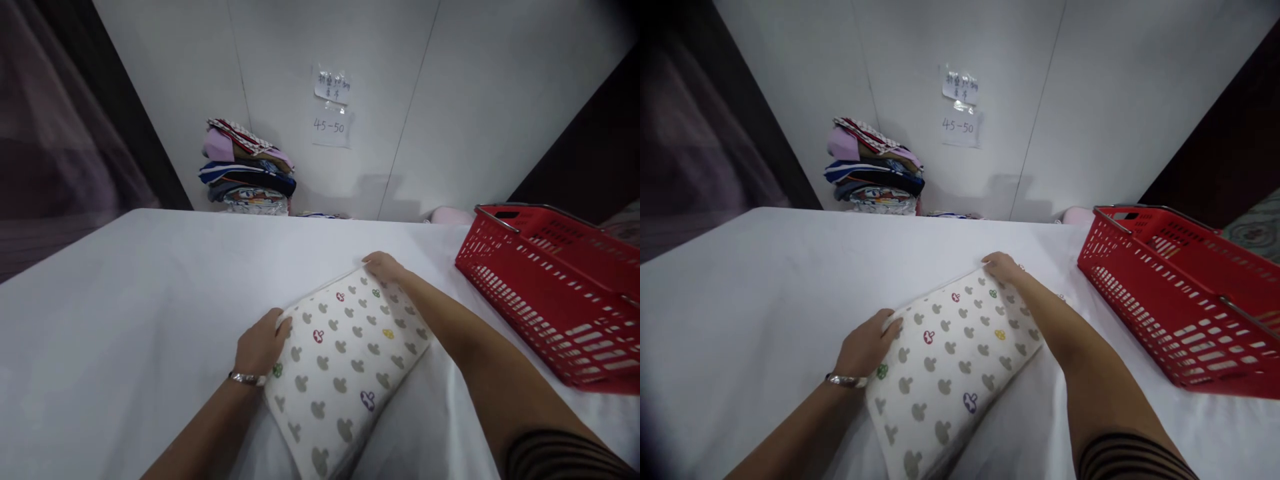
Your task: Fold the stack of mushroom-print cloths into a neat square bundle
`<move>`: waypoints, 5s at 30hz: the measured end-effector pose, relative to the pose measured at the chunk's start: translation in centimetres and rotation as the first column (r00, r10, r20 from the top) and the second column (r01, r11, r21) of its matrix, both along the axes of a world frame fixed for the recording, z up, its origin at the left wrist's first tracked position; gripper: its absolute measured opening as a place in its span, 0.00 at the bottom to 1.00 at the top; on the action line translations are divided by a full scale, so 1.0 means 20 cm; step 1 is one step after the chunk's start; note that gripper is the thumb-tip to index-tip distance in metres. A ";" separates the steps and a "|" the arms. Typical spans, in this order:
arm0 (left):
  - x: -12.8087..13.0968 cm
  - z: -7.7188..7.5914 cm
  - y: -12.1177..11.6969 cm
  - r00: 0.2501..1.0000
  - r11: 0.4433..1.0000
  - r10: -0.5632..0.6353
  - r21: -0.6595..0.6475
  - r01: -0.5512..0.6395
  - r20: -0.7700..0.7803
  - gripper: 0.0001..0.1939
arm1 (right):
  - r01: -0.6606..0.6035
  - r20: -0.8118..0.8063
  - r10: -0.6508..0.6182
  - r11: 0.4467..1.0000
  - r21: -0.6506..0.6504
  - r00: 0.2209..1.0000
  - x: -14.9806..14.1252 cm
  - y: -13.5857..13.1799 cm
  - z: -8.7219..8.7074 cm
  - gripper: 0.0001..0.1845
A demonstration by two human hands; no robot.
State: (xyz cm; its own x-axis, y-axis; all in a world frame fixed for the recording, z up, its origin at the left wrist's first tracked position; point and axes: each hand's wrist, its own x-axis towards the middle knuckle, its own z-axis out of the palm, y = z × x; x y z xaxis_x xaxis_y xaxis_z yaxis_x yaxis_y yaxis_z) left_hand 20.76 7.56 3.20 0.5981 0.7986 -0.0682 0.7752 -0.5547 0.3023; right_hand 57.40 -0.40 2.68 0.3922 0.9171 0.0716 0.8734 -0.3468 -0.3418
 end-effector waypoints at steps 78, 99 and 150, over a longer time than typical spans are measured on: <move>0.07 -0.15 -0.02 0.919 0.907 -0.394 0.164 0.388 0.007 0.28 | 0.523 0.178 -0.494 0.827 -0.207 0.851 0.14 -0.15 -0.07 0.30; 0.11 -0.08 -0.13 0.913 0.893 -0.399 0.190 0.408 -0.086 0.33 | 0.518 -0.126 -0.559 0.818 -0.250 0.820 0.19 -0.83 0.01 0.26; 0.08 -0.15 -0.18 0.899 0.887 -0.419 0.153 0.435 -0.131 0.35 | 0.041 0.102 -0.018 0.973 -0.228 0.995 -0.56 -0.37 -0.08 0.36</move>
